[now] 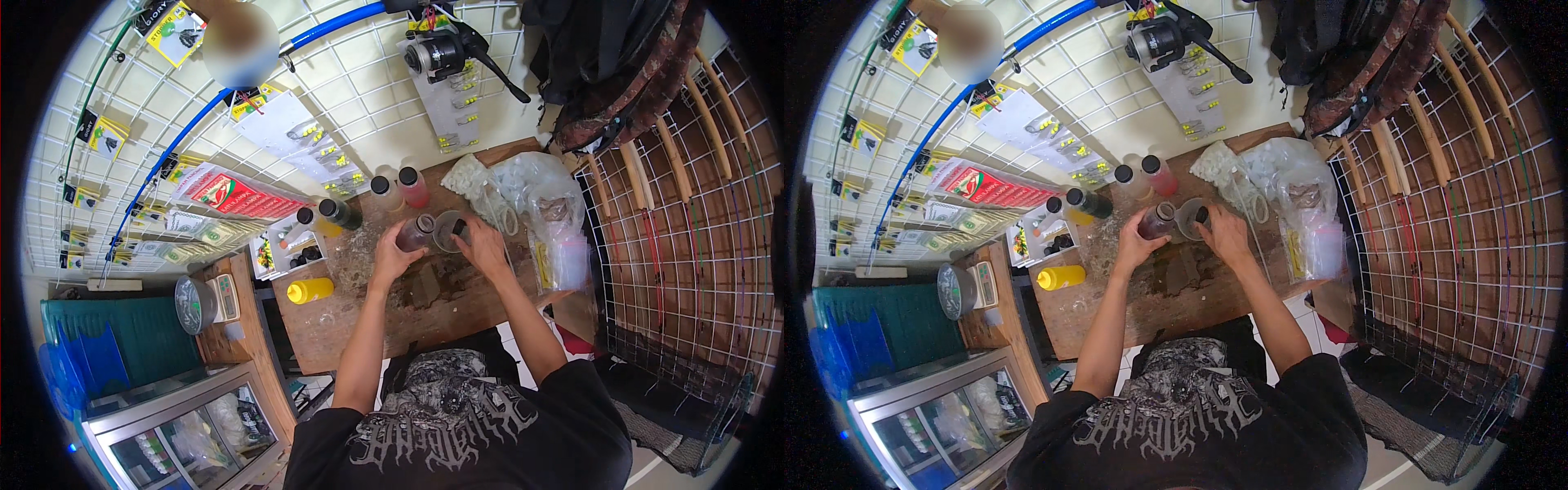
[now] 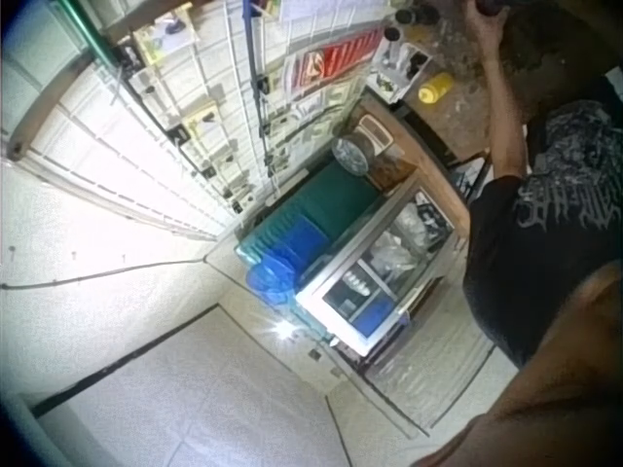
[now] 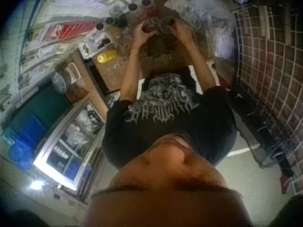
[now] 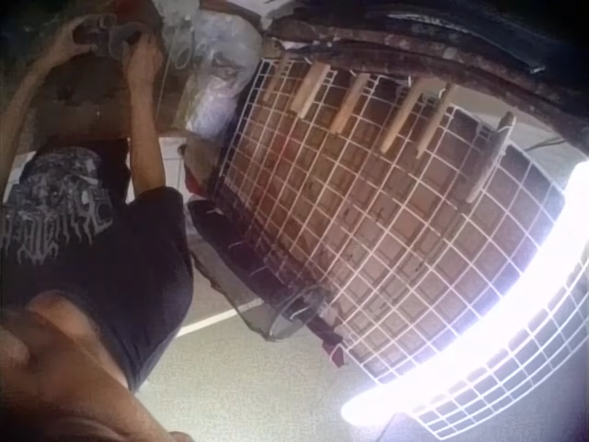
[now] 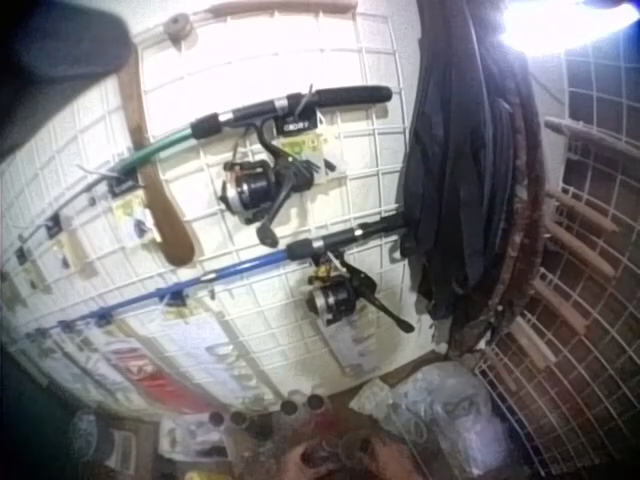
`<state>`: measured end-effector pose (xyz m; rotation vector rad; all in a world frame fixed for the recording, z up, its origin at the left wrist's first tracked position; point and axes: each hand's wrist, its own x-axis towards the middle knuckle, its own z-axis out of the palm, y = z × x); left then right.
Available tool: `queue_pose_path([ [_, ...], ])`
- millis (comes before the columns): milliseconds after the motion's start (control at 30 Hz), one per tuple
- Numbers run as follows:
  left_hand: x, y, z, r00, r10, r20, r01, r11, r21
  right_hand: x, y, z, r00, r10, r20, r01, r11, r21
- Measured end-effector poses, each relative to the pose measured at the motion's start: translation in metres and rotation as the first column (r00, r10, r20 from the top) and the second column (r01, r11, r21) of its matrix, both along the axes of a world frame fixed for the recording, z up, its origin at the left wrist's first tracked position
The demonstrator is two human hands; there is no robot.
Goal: Preparing and mixing fishing attractant liquids and organizing bottles.
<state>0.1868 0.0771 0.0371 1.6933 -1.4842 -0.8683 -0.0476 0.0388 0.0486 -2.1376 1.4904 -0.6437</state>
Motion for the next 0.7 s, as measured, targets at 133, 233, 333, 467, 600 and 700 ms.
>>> queue_pose_path([
  [133, -0.004, -0.001, 0.006, 1.0, -0.013, 0.008, 0.014, 1.0, -0.022, -0.003, 0.001, 0.0, 0.997, -0.028, 0.066, 0.03, 0.999, -0.017],
  [233, -0.006, -0.001, 0.003, 0.999, -0.033, 0.002, 0.033, 0.999, -0.019, -0.006, 0.001, 0.005, 0.996, 0.001, 0.088, -0.003, 1.0, 0.014],
  [333, -0.01, -0.004, 0.006, 0.999, -0.054, -0.006, 0.054, 0.999, -0.006, -0.006, 0.0, 0.014, 0.973, -0.08, 0.215, 0.087, 0.996, -0.021],
  [467, -0.01, -0.003, 0.005, 0.995, -0.099, 0.031, 0.098, 0.995, 0.027, -0.005, -0.004, 0.053, 0.928, 0.134, 0.346, -0.152, 0.988, 0.026],
  [600, -0.018, -0.007, 0.02, 0.976, -0.195, 0.093, 0.187, 0.978, 0.092, -0.003, -0.006, 0.062, 0.893, 0.263, 0.365, -0.293, 0.956, 0.028],
  [700, -0.018, -0.007, 0.026, 0.962, -0.222, 0.155, 0.206, 0.972, 0.114, -0.005, -0.007, 0.065, 0.881, 0.274, 0.385, -0.325, 0.943, 0.074],
])
